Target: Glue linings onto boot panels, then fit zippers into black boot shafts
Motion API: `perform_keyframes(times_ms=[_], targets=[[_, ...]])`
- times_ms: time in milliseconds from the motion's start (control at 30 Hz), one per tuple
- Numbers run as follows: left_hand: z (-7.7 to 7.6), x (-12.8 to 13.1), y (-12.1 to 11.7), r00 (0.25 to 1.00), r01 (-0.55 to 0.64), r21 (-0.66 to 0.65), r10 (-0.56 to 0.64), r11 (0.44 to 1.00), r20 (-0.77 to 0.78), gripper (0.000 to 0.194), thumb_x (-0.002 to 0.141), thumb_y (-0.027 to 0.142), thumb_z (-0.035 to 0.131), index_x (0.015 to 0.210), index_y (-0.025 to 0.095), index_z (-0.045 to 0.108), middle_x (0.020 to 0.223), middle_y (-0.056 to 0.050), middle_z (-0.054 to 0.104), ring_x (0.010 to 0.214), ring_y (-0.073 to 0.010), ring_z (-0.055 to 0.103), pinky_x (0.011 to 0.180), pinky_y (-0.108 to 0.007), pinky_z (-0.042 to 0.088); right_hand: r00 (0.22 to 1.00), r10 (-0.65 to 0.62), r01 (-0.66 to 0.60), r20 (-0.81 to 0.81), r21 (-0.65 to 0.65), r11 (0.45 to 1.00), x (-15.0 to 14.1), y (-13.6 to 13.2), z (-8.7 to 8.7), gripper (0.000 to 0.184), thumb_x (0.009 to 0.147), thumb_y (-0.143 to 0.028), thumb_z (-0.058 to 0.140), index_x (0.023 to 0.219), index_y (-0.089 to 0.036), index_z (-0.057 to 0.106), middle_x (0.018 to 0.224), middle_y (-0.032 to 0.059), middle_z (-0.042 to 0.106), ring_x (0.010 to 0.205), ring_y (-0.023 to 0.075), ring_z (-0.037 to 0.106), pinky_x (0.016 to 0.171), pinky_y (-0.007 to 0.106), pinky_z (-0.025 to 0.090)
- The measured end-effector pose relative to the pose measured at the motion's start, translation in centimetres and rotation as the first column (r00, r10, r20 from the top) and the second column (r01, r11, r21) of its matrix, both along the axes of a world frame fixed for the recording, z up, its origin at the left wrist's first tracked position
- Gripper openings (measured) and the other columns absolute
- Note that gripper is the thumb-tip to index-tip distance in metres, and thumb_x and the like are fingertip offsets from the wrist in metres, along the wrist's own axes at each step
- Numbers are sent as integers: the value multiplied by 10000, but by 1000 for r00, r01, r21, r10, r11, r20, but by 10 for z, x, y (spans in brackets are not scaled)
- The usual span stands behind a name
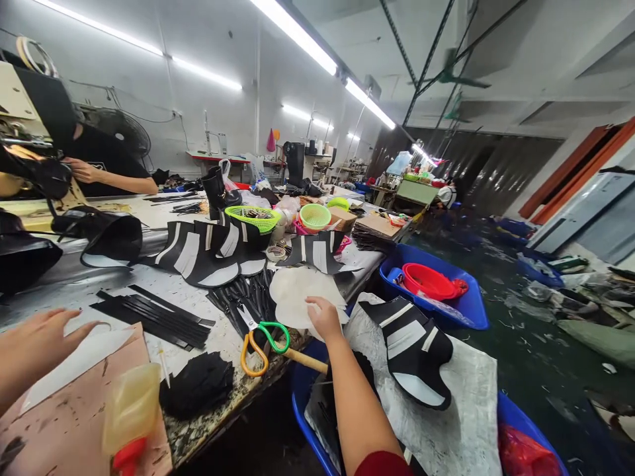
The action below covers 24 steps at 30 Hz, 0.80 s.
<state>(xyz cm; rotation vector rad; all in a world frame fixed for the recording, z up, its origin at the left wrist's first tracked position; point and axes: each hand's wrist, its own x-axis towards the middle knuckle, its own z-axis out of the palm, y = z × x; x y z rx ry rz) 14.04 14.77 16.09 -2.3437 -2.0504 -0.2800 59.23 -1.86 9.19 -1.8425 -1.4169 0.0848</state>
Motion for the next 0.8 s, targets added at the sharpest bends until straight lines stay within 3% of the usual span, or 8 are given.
perform_keyframes(times_ms=[33, 100, 167, 233, 367, 567, 667, 800], targets=[[10, 24, -5, 996, 63, 46, -60, 997, -66, 488, 805, 448, 276, 1115, 138, 490, 1251, -80, 499, 1145, -238, 439, 939, -369, 346, 999, -25, 26, 20, -27, 999, 8, 10, 2, 268, 771, -166, 427, 931, -175, 642, 1045, 75, 655, 996, 188, 592, 891, 351, 446], [25, 79, -16, 971, 197, 77, -184, 977, -151, 434, 818, 387, 349, 1139, 135, 496, 1286, -84, 478, 1141, -222, 464, 949, -332, 349, 996, -55, 61, 70, -95, 994, 22, 33, 6, 235, 793, -165, 442, 913, -171, 644, 1026, 80, 656, 963, 194, 600, 864, 352, 459], [32, 134, -25, 885, 441, 59, -423, 896, -195, 398, 828, 324, 383, 1124, 105, 534, 1265, -138, 493, 1097, -259, 511, 923, -362, 380, 991, -51, 72, 128, -171, 983, 33, 59, 9, 198, 798, -143, 476, 895, -173, 646, 1005, 80, 656, 952, 196, 599, 863, 352, 456], [28, 184, -30, 794, 591, 38, -573, 806, -202, 302, 802, 286, 455, 1032, 154, 600, 1218, -113, 538, 1112, -253, 506, 927, -349, 386, 982, -29, 73, 185, -237, 969, 41, 83, 12, 188, 825, -148, 490, 953, -171, 626, 1050, 82, 630, 986, 195, 578, 880, 368, 444], [5, 260, -30, 650, 749, 7, -734, 662, -196, 225, 794, 269, 504, 971, 202, 625, 1223, -79, 544, 1202, -241, 433, 949, -362, 373, 958, 38, 64, 285, -339, 939, 53, 118, 15, 274, 868, -288, 496, 1117, -178, 527, 1169, 78, 534, 1003, 190, 545, 852, 409, 460], [-19, 332, -14, 543, 830, -29, -819, 557, -184, 253, 830, 238, 466, 1038, 168, 591, 1249, -121, 518, 1225, -257, 404, 966, -399, 339, 911, 144, 39, 385, -430, 902, 68, 135, 11, 274, 864, -311, 502, 1097, -170, 530, 1123, 69, 545, 965, 184, 551, 823, 400, 467], [-24, 351, -1, 510, 845, -79, -841, 529, -181, 312, 816, 203, 473, 1119, 177, 544, 1300, -116, 473, 1231, -243, 397, 982, -411, 317, 894, 159, 37, 419, -423, 905, 72, 135, 6, 221, 853, -171, 482, 1062, -178, 553, 1060, 71, 571, 985, 191, 526, 834, 368, 431], [-29, 362, 9, 488, 845, -151, -855, 513, -173, 358, 792, 303, 518, 1131, 189, 532, 1308, -116, 467, 1197, -262, 428, 936, -433, 352, 880, 168, 19, 445, -386, 922, 76, 135, 3, 315, 744, -51, 497, 1025, -180, 556, 1063, 78, 565, 991, 202, 499, 790, 304, 393]])
